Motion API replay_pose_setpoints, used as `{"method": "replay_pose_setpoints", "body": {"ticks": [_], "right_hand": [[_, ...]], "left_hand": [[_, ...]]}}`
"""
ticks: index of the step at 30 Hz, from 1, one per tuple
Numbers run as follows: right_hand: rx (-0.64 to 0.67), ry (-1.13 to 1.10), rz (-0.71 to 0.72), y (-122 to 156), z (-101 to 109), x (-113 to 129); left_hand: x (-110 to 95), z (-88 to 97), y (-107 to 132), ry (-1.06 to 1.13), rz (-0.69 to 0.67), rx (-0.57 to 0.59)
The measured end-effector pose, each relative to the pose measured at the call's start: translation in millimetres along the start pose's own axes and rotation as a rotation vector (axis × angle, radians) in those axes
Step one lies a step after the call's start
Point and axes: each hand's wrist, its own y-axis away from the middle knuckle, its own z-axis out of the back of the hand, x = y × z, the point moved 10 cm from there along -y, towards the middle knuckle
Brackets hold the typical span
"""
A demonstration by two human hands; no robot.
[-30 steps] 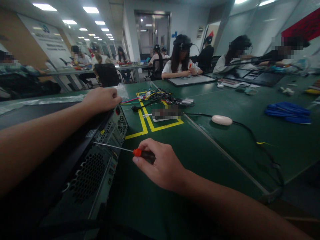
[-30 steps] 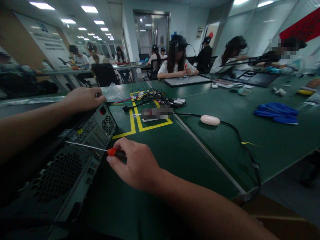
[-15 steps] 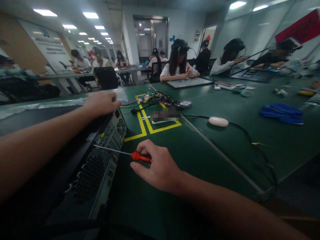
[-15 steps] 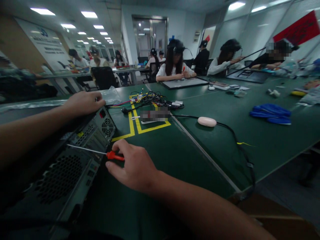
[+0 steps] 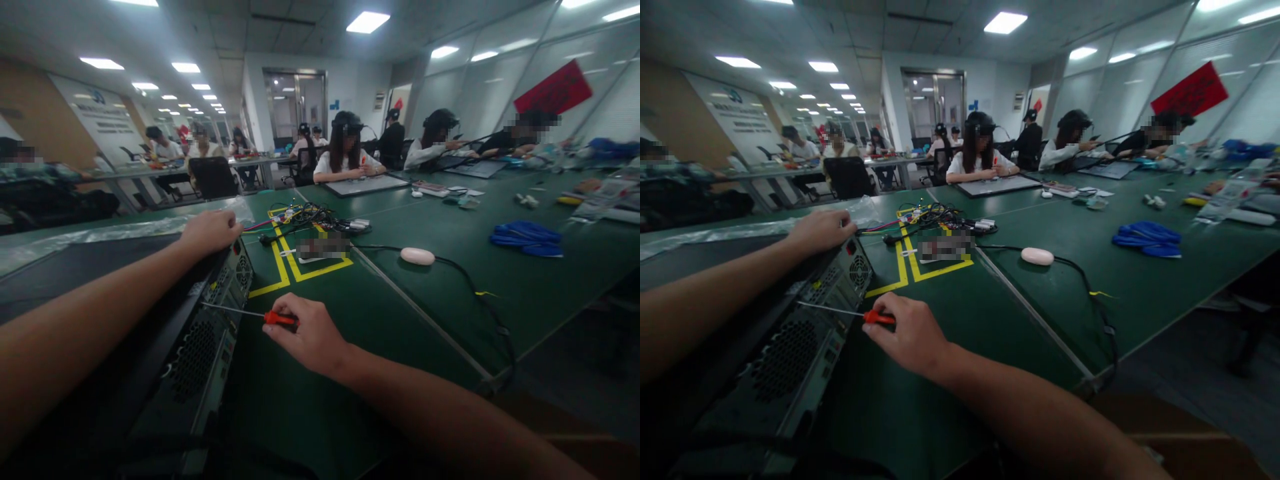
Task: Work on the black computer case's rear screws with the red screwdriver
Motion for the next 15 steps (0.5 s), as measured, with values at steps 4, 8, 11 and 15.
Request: {"method": "replay_pose_setpoints", "body": {"ticks": [4, 8, 11, 15], "right_hand": [[-0.016, 0.011, -0.017, 0, 2, -2], [-0.011, 0.01, 0.001, 2, -3, -2], [-0.01, -0.052, -0.031, 5, -11, -8], [-0.013, -0.084, -0.137, 7, -19, -21]], "left_hand": [[-2, 2.4, 1, -0.001, -0.014, -0.019], [-1, 1.7, 0, 0.012, -0.008, -0.043], [2, 2.8, 2, 0.035, 0.031, -0.066], [2, -0.4, 2, 0.159, 0.061, -0.034]]}}
